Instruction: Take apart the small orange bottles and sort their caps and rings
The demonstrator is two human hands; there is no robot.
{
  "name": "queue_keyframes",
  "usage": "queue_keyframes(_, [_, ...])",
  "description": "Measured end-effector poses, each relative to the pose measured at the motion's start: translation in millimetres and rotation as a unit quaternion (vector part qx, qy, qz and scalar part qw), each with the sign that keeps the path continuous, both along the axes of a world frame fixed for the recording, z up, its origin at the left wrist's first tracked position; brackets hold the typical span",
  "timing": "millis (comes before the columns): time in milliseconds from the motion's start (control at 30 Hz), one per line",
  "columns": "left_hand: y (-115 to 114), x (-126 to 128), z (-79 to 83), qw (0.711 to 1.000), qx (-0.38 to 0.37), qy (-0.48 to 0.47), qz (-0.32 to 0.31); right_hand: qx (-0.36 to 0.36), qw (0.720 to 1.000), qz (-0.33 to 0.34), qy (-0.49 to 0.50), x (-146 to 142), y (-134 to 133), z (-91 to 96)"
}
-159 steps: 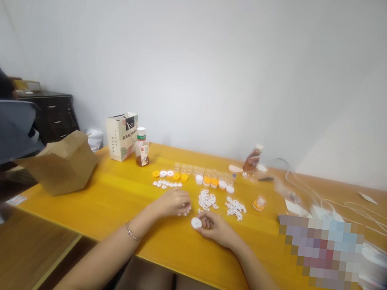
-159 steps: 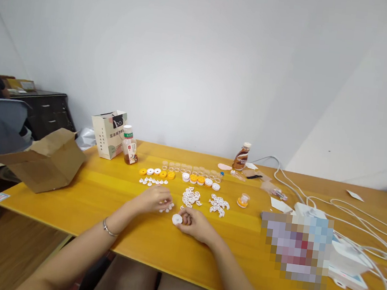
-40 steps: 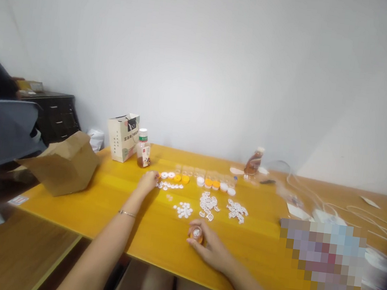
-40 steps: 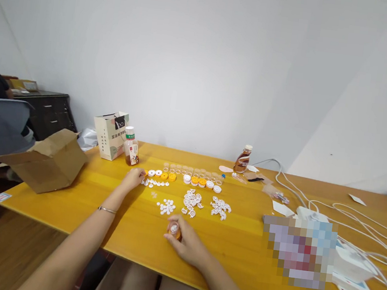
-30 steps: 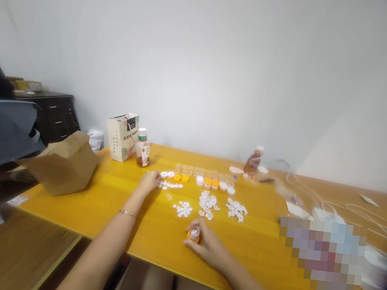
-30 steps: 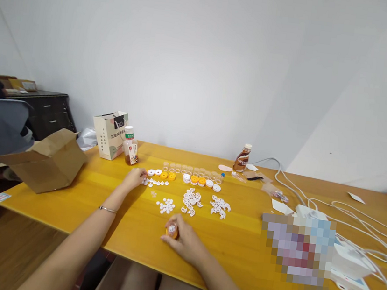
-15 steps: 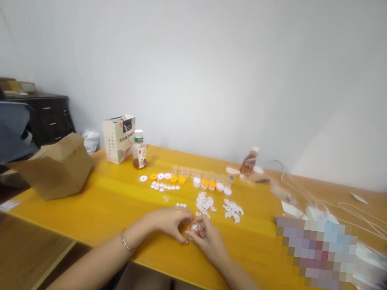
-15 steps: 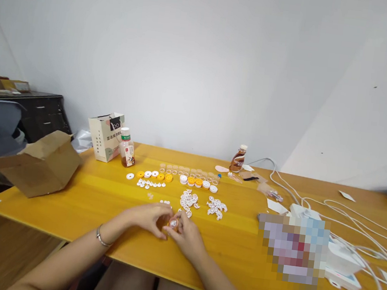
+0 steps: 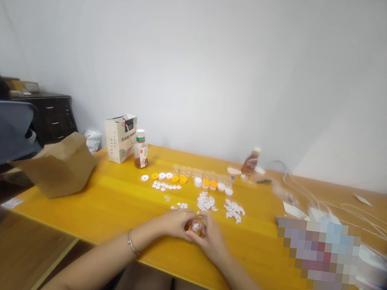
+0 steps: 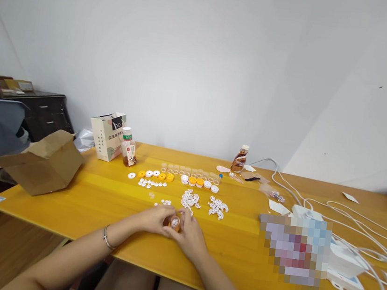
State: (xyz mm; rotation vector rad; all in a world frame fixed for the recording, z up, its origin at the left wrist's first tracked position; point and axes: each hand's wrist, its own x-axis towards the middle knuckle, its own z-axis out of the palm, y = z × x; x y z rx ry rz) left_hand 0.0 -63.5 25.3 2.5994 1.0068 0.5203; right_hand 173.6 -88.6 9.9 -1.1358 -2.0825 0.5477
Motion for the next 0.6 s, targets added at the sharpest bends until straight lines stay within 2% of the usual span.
queue_keyframes(67, [0.0,1.1,-0.8,1.0,-0.001,-0.005,-0.007,-0.002,1.0,-0.001,-0.009,-0.3,1.1,-2.9])
queue_keyframes(167, [1.1,1.8,-3.5,1.0,0.005,0.004,0.005,0.044,0.999,-0.019,-0.017,-0.4,2.0,-5.3])
queue_keyframes(400, [4.1,-0.2,-6.8,1.0,0.009,0.019,0.016,0.074,0.997,-0.025,-0.027,0.9,1.8,-6.5])
queue_keyframes(600, [5.3,-1.0,-6.2,1.0,0.013,0.011,0.026,0.062,0.998,-0.015,0.006,2.2,1.2,-5.6])
